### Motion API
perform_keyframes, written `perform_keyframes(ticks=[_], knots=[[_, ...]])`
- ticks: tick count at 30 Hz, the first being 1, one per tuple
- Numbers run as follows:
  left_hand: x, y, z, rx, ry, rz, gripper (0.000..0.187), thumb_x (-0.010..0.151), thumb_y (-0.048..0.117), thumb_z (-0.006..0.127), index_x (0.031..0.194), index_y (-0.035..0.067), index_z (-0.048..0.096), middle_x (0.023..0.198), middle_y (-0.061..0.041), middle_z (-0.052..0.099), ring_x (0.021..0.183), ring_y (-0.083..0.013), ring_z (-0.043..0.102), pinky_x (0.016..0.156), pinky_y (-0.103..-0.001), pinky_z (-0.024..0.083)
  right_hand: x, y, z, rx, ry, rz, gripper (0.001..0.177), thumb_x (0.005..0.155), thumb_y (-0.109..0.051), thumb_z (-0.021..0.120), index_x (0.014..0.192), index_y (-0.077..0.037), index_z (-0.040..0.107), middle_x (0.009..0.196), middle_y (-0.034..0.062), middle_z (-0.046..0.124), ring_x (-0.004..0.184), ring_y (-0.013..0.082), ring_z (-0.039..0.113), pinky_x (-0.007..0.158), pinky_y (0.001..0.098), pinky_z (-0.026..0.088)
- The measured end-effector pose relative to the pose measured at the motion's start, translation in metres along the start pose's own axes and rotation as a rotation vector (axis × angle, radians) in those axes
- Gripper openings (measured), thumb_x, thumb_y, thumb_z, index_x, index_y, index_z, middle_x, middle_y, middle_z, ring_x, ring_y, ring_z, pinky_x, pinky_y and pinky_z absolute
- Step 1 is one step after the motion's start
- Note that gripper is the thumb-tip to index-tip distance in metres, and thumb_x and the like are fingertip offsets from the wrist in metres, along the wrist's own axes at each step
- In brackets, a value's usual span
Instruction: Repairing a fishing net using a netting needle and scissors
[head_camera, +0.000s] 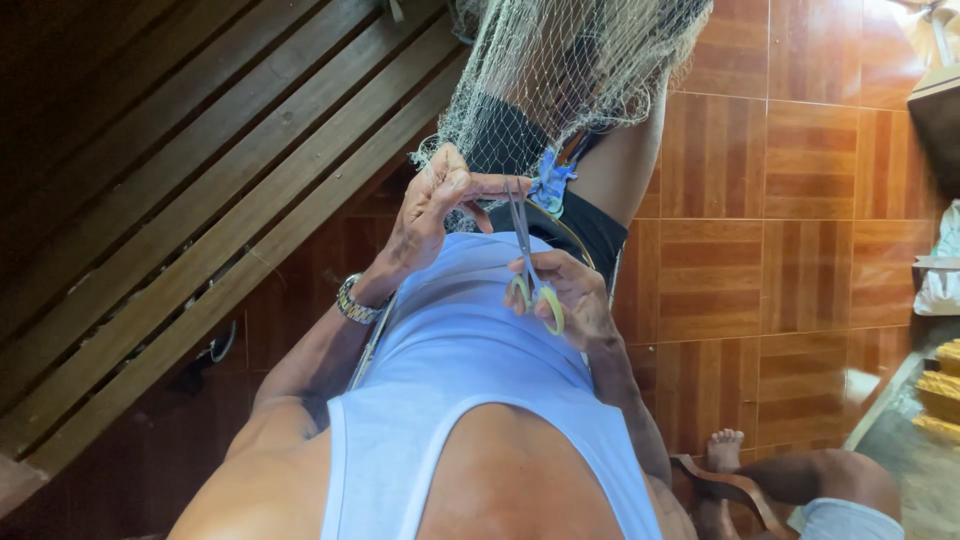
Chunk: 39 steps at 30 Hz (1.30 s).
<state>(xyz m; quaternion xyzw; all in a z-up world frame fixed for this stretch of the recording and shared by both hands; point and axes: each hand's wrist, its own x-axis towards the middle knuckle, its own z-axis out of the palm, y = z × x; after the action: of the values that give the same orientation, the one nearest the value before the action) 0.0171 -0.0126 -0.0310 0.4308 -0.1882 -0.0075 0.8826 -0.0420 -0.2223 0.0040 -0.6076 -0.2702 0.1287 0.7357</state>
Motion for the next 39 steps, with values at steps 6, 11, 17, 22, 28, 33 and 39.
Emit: perform_keyframes(ticks=[6,11,17,22,28,33,39], knots=[[0.000,0.009,0.012,0.113,0.008,0.062,0.027,0.112,0.024,0.040,0.100,0.001,0.046,0.118,-0.030,0.072,0.107,-0.0369,0.074,0.062,-0.024,0.059,0.010,-0.019,0.007,-0.496,0.175,-0.120,0.043,0.088,-0.022,0.081,0.115,0.010,0.071,0.068,0.0085,0.068,0.065,0.0168,0.070,0.059,0.0268,0.054],[-0.001,0.007,0.011,0.131,-0.005,0.093,0.028,0.113,0.024,0.039,0.100,0.001,0.047,0.119,-0.028,0.072,0.111,-0.0347,0.073,0.064,-0.024,0.058,0.013,-0.046,0.014,-0.710,0.182,-0.155,0.041,0.084,-0.010,0.081,0.120,0.006,0.071,0.069,0.0083,0.068,0.062,0.0182,0.066,0.055,0.0271,0.052],[-0.002,0.009,0.010,0.144,0.014,0.080,0.030,0.113,0.026,0.039,0.100,0.001,0.048,0.120,-0.028,0.071,0.113,-0.0353,0.072,0.065,-0.023,0.058,0.006,-0.048,-0.005,-0.676,0.144,-0.045,0.038,0.085,-0.012,0.079,0.120,0.003,0.072,0.067,0.0039,0.068,0.061,0.0143,0.064,0.054,0.0257,0.051],[0.000,0.018,0.015,0.197,0.005,0.082,0.035,0.113,0.028,0.040,0.101,-0.003,0.054,0.121,-0.029,0.072,0.113,-0.0353,0.072,0.065,-0.023,0.059,0.012,-0.060,-0.012,-0.688,0.077,-0.013,0.039,0.082,-0.006,0.078,0.119,0.004,0.072,0.065,0.0058,0.066,0.061,0.0162,0.065,0.053,0.0281,0.051],[0.000,0.011,0.014,0.167,0.030,0.112,0.032,0.112,0.026,0.041,0.103,-0.003,0.054,0.119,-0.027,0.073,0.112,-0.0351,0.073,0.065,-0.023,0.059,0.011,-0.064,-0.016,-0.677,0.052,-0.010,0.041,0.084,-0.010,0.078,0.123,0.002,0.072,0.070,0.0059,0.069,0.062,0.0146,0.062,0.055,0.0270,0.051],[-0.001,0.015,0.014,0.171,0.029,0.101,0.030,0.113,0.024,0.042,0.104,-0.002,0.055,0.121,-0.025,0.073,0.113,-0.0312,0.072,0.066,-0.022,0.057,0.018,-0.065,-0.013,-0.660,0.039,0.000,0.038,0.086,-0.009,0.077,0.123,0.001,0.071,0.070,0.0069,0.070,0.064,0.0140,0.064,0.056,0.0275,0.050],[0.001,0.016,0.017,0.136,0.042,0.122,0.030,0.112,0.020,0.043,0.104,-0.005,0.057,0.119,-0.026,0.072,0.109,-0.0332,0.073,0.064,-0.026,0.058,0.021,-0.059,-0.017,-0.661,0.032,0.025,0.040,0.084,-0.009,0.078,0.123,-0.001,0.072,0.071,0.0039,0.070,0.065,0.0115,0.063,0.057,0.0251,0.051]])
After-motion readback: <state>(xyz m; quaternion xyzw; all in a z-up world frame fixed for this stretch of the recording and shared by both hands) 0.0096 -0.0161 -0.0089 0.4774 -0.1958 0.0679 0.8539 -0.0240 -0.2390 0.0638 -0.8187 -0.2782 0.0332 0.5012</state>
